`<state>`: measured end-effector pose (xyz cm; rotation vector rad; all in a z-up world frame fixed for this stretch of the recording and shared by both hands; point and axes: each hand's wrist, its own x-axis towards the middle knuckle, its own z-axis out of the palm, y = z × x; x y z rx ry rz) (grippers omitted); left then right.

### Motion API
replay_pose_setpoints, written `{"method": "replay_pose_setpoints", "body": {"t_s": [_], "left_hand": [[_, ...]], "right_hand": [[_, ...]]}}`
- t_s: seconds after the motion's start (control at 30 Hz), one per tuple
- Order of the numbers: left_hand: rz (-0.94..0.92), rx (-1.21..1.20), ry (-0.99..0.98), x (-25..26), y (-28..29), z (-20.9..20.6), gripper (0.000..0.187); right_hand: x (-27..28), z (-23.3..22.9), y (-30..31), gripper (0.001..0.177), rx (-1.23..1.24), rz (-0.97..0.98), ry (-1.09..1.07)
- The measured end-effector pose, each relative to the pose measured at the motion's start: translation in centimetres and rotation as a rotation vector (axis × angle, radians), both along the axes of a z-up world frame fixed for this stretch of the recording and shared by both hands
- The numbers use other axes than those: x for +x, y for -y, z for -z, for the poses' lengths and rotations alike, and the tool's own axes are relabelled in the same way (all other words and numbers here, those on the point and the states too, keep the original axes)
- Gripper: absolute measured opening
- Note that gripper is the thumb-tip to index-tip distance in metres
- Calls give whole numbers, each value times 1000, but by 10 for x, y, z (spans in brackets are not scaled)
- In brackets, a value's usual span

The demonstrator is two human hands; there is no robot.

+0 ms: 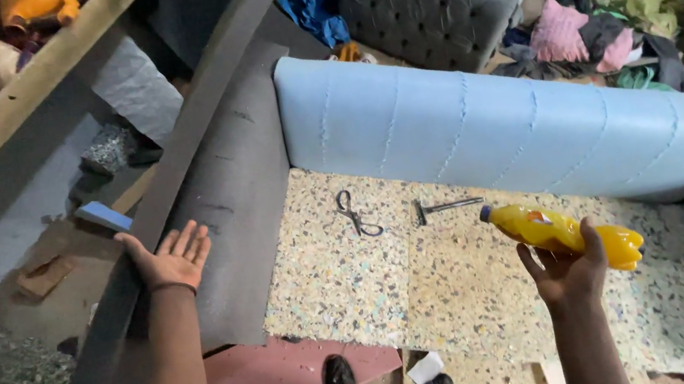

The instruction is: Apply adhesive to foam padding and position foam components onto a furniture frame

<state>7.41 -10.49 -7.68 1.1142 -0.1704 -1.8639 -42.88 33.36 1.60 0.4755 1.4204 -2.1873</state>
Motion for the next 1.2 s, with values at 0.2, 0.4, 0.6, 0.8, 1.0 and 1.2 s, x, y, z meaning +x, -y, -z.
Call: {"method": "replay_pose_setpoints", "body": {"t_s": [0.2, 0.4, 0.6, 0.8, 1.0, 1.2], "left_hand": [[79, -108, 81, 16, 7, 29, 151], [227, -44, 263, 9, -32, 48, 143], [450, 61, 619, -52, -104, 40, 117], [902, -40, 1292, -125, -121, 115, 103], [1124, -1022, 1735, -111, -5, 321, 90], [1245, -1672, 1878, -184, 165, 321, 91]], "right_hand": [[3, 10, -15, 64, -57, 6, -35], [5, 35, -35, 65, -20, 44, 31], [3, 121, -74, 63, 111, 109, 227], [-2, 282, -63, 72, 287, 69, 482], [-22, 483, -1, 85, 570, -320, 668], [-24, 613, 75, 76, 606, -478, 602]]}}
